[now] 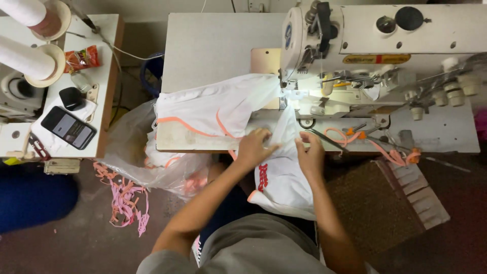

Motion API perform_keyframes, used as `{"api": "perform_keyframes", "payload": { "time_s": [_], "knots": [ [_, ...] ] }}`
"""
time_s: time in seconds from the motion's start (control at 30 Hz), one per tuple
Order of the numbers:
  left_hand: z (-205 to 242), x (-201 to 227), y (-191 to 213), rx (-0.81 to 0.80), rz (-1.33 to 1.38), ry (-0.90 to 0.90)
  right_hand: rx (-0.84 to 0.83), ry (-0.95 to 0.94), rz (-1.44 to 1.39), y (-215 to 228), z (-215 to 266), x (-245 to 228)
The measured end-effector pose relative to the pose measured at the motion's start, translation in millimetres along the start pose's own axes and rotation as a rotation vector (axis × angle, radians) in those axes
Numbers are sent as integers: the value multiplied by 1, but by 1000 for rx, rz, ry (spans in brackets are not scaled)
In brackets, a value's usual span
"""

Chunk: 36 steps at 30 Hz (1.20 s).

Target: Picking up, unfolding, and organizing white fabric garments with orange trim at a sewing workstation.

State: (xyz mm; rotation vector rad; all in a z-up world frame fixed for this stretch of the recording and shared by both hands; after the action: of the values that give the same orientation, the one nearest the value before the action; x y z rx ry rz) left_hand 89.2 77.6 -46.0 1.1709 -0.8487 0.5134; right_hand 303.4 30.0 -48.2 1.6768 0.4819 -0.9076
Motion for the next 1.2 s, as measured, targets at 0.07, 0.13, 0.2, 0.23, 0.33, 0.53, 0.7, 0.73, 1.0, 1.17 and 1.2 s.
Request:
{"api": "perform_keyframes", "payload": {
  "time_s": [0.07, 0.13, 0.2, 0.23, 0.33, 0.53, 0.7, 0.73, 1.0, 1.17, 1.2],
  "knots": [
    [3, -12, -29, -12, -223, -103, 49, 61, -6, -18, -5, 8],
    [-8, -39, -17, 78, 4, 24, 72, 90, -10, -15, -3, -4],
    [-30, -77, 8, 170, 230, 148, 97, 122, -17, -12, -7, -13],
    [-45, -101, 31, 287, 232, 183, 91, 120, -32, -12, -11, -14],
    [-54, -93, 87, 434, 332, 173, 78, 85, -51, -19, -4, -17],
    [-61, -53, 104, 368, 755, 148, 56, -249, -441, -15, 33, -35],
    [-34, -4, 110, 324, 685, 69, -28, -762, -905, 23, 113, -87],
    [-30, 3, 107, 311, 556, 66, -83, -750, -858, 12, 117, -62],
    [-34, 27, 109, 517, 105, -121, -232, -301, -551, -90, 80, 116],
    [-61, 20, 117, 575, 52, -134, -172, -140, -471, -89, 42, 79],
    [-67, 18, 118, 573, 52, -131, -173, -143, -469, -91, 40, 76]
  ]
}}
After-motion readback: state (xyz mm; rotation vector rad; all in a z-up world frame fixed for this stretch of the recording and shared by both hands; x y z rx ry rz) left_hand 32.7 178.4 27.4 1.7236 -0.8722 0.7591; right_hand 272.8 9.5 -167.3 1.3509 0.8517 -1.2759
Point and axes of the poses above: each hand's wrist, its own z-axis away from the middle knuckle, its own y-axis out of the back of the hand, x = y × z, the point moved 6 cm from there along -z, towards the middle knuckle, and after that the axes turned 2 degrees about z, right-handed, at the moved point
